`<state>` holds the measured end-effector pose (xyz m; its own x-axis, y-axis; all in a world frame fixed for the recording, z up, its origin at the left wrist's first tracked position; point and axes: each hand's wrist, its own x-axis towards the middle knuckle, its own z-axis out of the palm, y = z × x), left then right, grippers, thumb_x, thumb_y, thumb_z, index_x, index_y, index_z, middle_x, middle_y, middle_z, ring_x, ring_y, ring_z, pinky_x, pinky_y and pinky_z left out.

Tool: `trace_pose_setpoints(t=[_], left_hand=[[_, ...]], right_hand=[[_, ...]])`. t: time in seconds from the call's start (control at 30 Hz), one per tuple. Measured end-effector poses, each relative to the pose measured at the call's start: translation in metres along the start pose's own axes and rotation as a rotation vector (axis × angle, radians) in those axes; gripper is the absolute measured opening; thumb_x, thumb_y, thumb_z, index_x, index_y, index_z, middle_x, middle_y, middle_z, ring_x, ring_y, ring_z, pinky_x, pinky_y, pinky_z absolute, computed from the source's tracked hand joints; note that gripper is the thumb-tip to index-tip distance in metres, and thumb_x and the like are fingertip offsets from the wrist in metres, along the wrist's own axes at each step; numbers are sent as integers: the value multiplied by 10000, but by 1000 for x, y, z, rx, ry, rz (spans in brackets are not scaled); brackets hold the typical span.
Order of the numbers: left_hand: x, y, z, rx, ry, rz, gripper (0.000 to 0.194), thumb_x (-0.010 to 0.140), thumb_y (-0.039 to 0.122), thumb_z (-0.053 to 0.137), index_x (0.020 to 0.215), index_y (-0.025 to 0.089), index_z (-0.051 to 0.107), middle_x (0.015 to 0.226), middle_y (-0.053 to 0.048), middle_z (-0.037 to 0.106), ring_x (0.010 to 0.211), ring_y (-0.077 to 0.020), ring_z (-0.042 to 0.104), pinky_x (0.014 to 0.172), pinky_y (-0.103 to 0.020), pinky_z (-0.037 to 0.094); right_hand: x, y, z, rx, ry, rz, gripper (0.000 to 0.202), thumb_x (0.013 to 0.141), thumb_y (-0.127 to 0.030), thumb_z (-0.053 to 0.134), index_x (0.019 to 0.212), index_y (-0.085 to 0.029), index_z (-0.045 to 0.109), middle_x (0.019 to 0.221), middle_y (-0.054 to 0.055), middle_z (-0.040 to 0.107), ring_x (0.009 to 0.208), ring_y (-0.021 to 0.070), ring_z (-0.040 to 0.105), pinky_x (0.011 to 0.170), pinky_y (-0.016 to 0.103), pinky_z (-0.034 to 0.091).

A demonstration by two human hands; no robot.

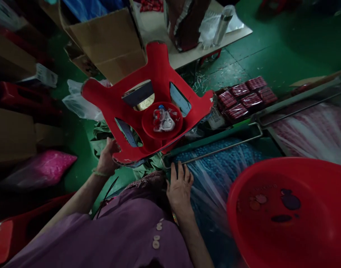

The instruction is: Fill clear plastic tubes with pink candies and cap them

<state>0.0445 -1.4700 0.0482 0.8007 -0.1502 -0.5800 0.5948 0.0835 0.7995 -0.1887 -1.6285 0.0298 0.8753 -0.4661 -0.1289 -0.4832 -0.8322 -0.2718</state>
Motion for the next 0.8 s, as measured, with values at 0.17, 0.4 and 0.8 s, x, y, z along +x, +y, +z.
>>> trace_pose_setpoints(t=[0.17,0.4,0.8], left_hand=[[25,21,32,-31,29,-23,396,531,268,831,863,159,646,693,-5,698,569,-162,644,543,-261,544],[49,38,35,27,86,23,291,409,133,655,676,172,546,515,60,579,413,-109,503,424,-215,429],[203,143,44,266,-82,225,470,475,-11,585,917,145,621,848,18,713,685,-113,591,608,-219,463]], right_hand=[[1,2,10,-36,36,-13,486,908,-269,542,1392,-224,551,1504,151,460,1301,338,462,1072,559,350],[1,6,19,-25,116,-31,454,895,-324,556,1340,-235,578,1468,157,486,1269,344,487,1059,563,343],[8,3,9,-3,94,-8,468,849,-218,620,1313,-263,576,1389,126,563,1250,286,514,1084,511,350]])
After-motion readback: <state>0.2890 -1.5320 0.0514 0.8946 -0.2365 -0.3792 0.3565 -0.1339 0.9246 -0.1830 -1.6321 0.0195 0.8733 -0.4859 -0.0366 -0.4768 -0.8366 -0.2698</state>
